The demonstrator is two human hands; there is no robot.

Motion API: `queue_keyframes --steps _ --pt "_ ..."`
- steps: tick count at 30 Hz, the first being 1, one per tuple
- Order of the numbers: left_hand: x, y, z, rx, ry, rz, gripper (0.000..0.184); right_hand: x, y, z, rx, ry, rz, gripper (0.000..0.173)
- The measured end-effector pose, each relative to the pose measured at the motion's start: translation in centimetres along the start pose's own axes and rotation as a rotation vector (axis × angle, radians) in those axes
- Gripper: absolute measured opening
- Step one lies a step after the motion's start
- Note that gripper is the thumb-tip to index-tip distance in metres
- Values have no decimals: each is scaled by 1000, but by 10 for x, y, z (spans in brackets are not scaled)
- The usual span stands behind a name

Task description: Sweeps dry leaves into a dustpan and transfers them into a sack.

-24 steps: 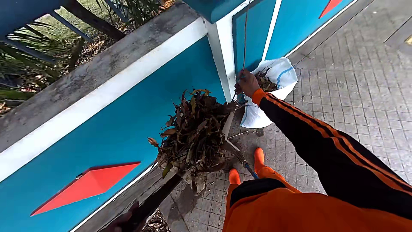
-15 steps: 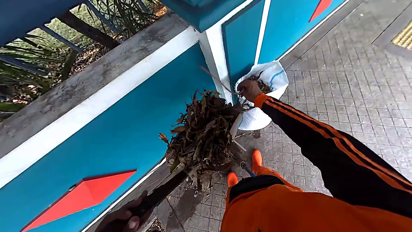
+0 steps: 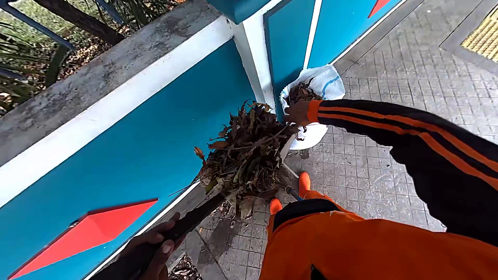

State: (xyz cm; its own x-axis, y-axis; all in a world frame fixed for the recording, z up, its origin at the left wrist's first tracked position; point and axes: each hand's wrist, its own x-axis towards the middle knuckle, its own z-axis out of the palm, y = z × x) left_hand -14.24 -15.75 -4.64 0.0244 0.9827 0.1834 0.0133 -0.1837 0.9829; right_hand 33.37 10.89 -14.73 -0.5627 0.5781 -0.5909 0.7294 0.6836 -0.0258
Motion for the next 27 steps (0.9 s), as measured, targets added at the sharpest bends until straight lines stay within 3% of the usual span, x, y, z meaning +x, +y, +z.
queue_keyframes --steps 4,8,12,15,19,23,27 --pt "-6 -5 -3 -19 41 -5 20 -5 -1 -6 -74 -48 -17 26" --pt "-10 -11 3 -66 100 -36 21 -1 4 -25 -14 17 58 32" --pt "-8 -19 13 -87 133 -39 22 -3 2 -41 150 105 -35 47" --pt "-6 -23 20 -88 142 -43 22 3 1 -37 443 243 -83 35" --pt "-7 -31 23 -74 191 -89 23 -13 21 -68 834 452 34 32" --pt "-8 -37 27 -83 198 -110 24 -50 48 -107 830 666 162 31" --pt "-7 -43 32 -60 196 -107 24 -79 80 -114 693 893 252 36"
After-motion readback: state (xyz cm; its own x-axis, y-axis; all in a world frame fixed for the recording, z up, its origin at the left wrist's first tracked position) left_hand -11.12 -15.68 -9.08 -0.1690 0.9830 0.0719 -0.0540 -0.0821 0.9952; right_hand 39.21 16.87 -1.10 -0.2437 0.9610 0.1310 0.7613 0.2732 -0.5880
